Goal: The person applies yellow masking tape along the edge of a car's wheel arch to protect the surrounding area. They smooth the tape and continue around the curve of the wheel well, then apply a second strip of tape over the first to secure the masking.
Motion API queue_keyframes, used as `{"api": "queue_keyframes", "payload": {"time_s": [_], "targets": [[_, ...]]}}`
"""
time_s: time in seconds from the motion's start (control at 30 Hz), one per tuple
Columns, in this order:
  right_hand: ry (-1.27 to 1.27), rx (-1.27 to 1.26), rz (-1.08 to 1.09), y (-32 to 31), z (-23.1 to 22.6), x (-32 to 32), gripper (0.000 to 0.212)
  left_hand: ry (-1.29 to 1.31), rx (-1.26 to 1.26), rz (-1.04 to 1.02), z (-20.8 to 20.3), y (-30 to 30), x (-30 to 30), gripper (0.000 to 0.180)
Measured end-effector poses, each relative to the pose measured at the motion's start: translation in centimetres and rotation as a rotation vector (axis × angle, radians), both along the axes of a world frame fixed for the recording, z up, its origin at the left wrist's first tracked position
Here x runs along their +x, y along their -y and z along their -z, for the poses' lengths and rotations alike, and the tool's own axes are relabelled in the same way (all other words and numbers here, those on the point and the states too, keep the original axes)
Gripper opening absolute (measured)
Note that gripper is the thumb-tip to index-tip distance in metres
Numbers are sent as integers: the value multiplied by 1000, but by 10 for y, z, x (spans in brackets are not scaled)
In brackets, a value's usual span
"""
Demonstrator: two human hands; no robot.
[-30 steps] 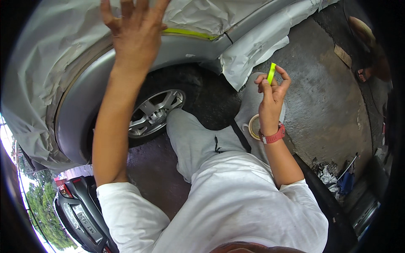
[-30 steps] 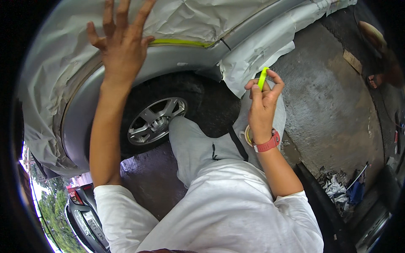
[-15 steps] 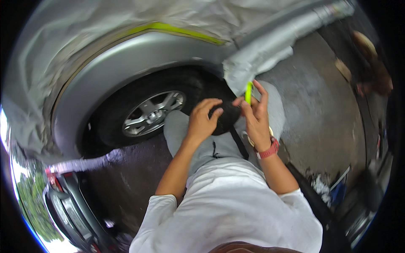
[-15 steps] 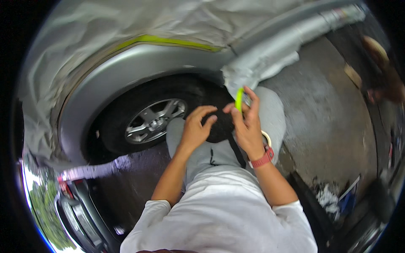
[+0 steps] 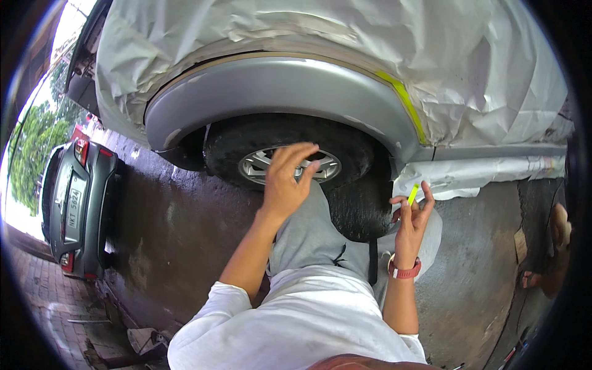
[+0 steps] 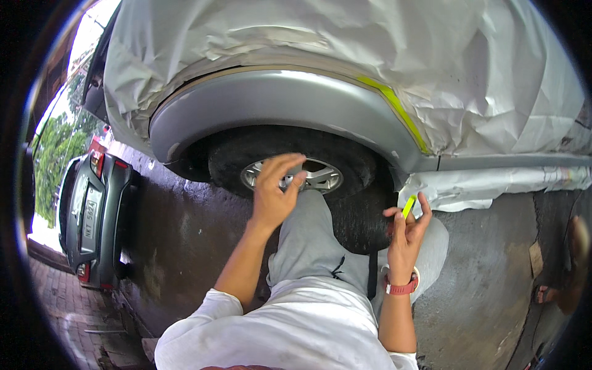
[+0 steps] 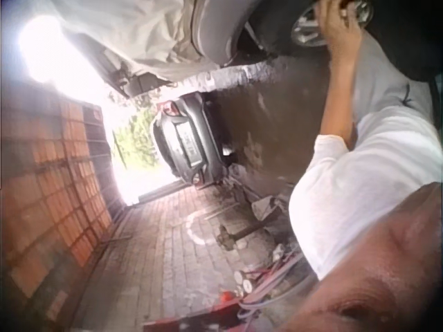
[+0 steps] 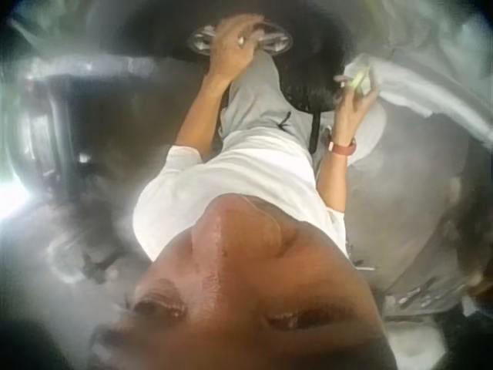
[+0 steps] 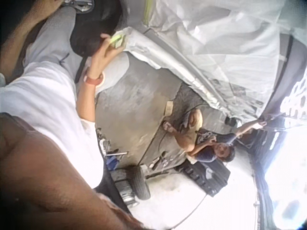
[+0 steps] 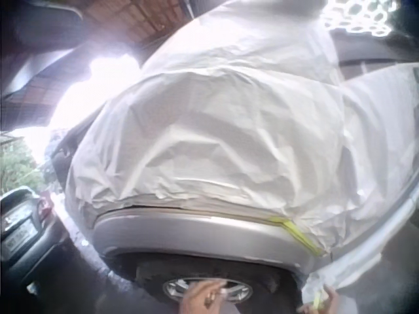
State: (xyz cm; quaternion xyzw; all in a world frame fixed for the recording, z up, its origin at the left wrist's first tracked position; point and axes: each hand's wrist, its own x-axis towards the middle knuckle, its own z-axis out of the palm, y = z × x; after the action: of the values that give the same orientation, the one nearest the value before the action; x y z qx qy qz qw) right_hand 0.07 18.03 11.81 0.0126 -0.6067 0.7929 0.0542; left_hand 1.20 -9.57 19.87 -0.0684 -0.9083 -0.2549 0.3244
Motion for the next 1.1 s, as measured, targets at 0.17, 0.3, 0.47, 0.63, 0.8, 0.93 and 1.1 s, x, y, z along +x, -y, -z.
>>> {"api": "queue_keyframes", "payload": {"time_s": [0.17,0.3,0.47,0.63,0.8,0.93,1.1], "targets": [[42,20,-21,-5,1,12,52,-318,-430,-206,-90,14,-18,36],[-37,42,20,-2,-7,11,51,-380,-561,-269,-127,27,-42,40],[-58,89,9,1,-15,15,51,-375,-578,-288,-136,21,-45,40],[-95,128,-12,15,-31,14,52,-386,-621,-309,-134,25,-45,40],[-140,215,-36,33,-61,13,42,-53,-617,-329,-157,28,-22,80],[-254,309,10,48,-70,-2,26,-367,-597,-369,-143,70,-28,51],[-595,675,242,89,-123,-45,31,-355,-581,-418,-140,80,-28,35]]}}
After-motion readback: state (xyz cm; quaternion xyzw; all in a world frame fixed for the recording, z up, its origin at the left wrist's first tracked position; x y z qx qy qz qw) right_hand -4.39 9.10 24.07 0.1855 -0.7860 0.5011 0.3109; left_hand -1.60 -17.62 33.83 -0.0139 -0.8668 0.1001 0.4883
